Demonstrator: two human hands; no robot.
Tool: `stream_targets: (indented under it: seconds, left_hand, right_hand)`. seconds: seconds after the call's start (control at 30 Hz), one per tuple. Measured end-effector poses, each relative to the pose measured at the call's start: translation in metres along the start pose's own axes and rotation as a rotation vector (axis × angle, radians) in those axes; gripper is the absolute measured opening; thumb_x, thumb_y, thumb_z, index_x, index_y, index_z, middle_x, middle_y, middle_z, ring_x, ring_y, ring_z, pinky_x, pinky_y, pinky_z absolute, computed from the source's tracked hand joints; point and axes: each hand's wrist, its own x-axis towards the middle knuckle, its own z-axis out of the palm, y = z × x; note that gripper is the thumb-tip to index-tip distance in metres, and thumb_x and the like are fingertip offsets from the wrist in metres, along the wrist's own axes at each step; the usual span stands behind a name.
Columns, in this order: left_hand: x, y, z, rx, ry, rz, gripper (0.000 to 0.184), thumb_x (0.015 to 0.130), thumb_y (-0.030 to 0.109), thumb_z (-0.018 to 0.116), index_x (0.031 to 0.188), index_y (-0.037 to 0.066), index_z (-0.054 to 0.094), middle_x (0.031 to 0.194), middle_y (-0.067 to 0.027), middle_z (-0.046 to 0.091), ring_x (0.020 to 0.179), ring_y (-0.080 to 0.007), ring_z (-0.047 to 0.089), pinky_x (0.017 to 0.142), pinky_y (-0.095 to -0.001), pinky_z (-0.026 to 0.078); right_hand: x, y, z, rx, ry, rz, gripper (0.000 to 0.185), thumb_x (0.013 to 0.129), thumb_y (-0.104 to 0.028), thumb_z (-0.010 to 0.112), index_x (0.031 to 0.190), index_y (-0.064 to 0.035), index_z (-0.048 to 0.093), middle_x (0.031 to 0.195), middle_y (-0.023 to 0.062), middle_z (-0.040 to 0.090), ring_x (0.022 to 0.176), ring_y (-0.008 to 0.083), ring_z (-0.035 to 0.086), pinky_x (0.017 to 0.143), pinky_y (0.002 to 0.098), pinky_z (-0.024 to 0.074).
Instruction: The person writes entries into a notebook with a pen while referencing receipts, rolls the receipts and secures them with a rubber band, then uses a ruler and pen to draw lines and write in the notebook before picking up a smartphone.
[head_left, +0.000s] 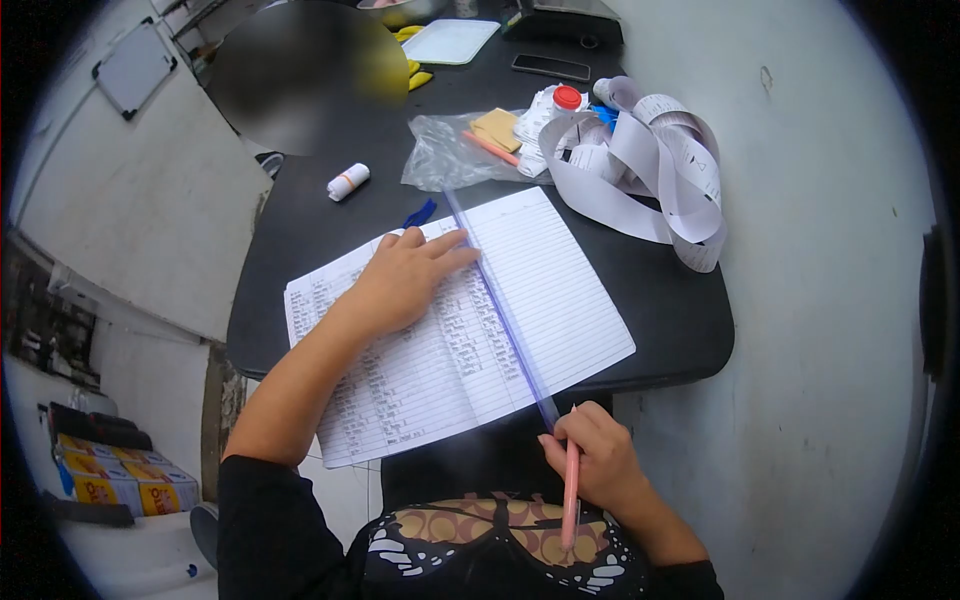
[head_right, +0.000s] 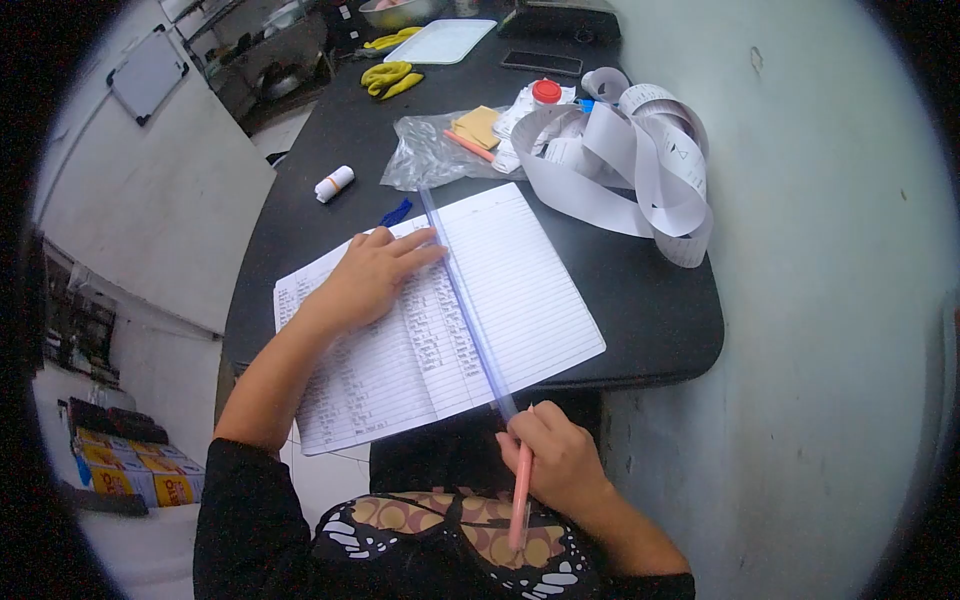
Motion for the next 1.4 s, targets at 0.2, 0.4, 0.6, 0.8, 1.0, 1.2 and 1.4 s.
stream_targets:
  seconds: [0.2,0.4,0.6,0.8,1.0,1.2,1.4]
  left_hand:
    - [0.002,0.002,-0.002,0.016,-0.026,0.005,0.047,0.086,0.001,0.05,0.125,0.027,0.055,0.14,-0.0028,0.044,0.115,-0.0242,0.047,0.104,-0.0395,0.032]
    - [0.002,0.001,-0.002,0.051,-0.038,0.024,0.05,0.085,-0.001,0.049,0.123,0.03,0.056,0.141,-0.0028,0.042,0.114,-0.0231,0.048,0.104,-0.0395,0.033]
    - [0.003,0.003,-0.006,0.041,-0.055,0.032,0.055,0.083,-0.006,0.049,0.124,0.03,0.056,0.141,-0.0037,0.042,0.114,-0.0241,0.048,0.103,-0.0402,0.034]
    - [0.003,0.004,-0.012,0.012,-0.095,0.02,0.057,0.082,-0.005,0.051,0.126,0.03,0.056,0.141,-0.0049,0.043,0.117,-0.0259,0.048,0.102,-0.0396,0.034]
    - [0.002,-0.001,-0.005,0.06,-0.064,0.053,0.06,0.079,-0.005,0.054,0.127,0.031,0.054,0.142,-0.0044,0.042,0.11,-0.0244,0.051,0.099,-0.0383,0.037]
    - [0.002,-0.002,-0.001,0.072,-0.037,0.062,0.059,0.08,-0.003,0.054,0.127,0.031,0.054,0.141,-0.0044,0.043,0.109,-0.0247,0.052,0.098,-0.0382,0.038]
    - [0.001,-0.003,0.002,0.087,-0.011,0.07,0.051,0.083,0.002,0.05,0.126,0.03,0.054,0.14,-0.0053,0.044,0.108,-0.0251,0.053,0.096,-0.038,0.039]
  right_hand:
    - [0.002,-0.001,-0.004,0.043,-0.028,0.032,0.02,0.072,-0.007,0.072,0.078,-0.0038,0.053,0.07,0.0099,0.047,0.055,0.0263,0.053,0.049,0.0346,0.0445]
    - [0.002,0.001,-0.008,0.076,-0.084,0.079,0.022,0.071,-0.008,0.074,0.082,-0.0029,0.056,0.074,0.0112,0.051,0.059,0.0263,0.053,0.053,0.0338,0.0448]
    - [0.018,0.01,-0.022,0.106,0.065,-0.022,0.041,0.079,-0.033,0.071,0.102,-0.001,0.061,0.085,0.014,0.059,0.079,0.0302,0.058,0.07,0.0394,0.047]
    - [0.09,0.039,-0.034,0.421,0.017,0.104,0.04,0.095,-0.035,0.044,0.098,0.0011,0.06,0.071,0.0054,0.051,0.062,0.0122,0.046,0.057,0.029,0.0406]
    - [0.182,0.06,0.006,0.561,-0.01,0.27,0.023,0.088,-0.023,0.059,0.088,-0.0004,0.062,0.07,0.0013,0.054,0.06,0.0057,0.048,0.054,0.0188,0.0407]
    - [0.235,0.081,0.047,0.895,0.111,0.383,0.034,0.089,-0.033,0.057,0.088,0.0007,0.064,0.072,0.0057,0.064,0.059,0.0066,0.053,0.053,0.0211,0.0444]
    - [0.25,0.085,0.059,0.692,0.127,0.397,0.037,0.092,-0.032,0.051,0.084,0.0019,0.064,0.073,0.0088,0.068,0.055,0.0074,0.051,0.05,0.0212,0.0428]
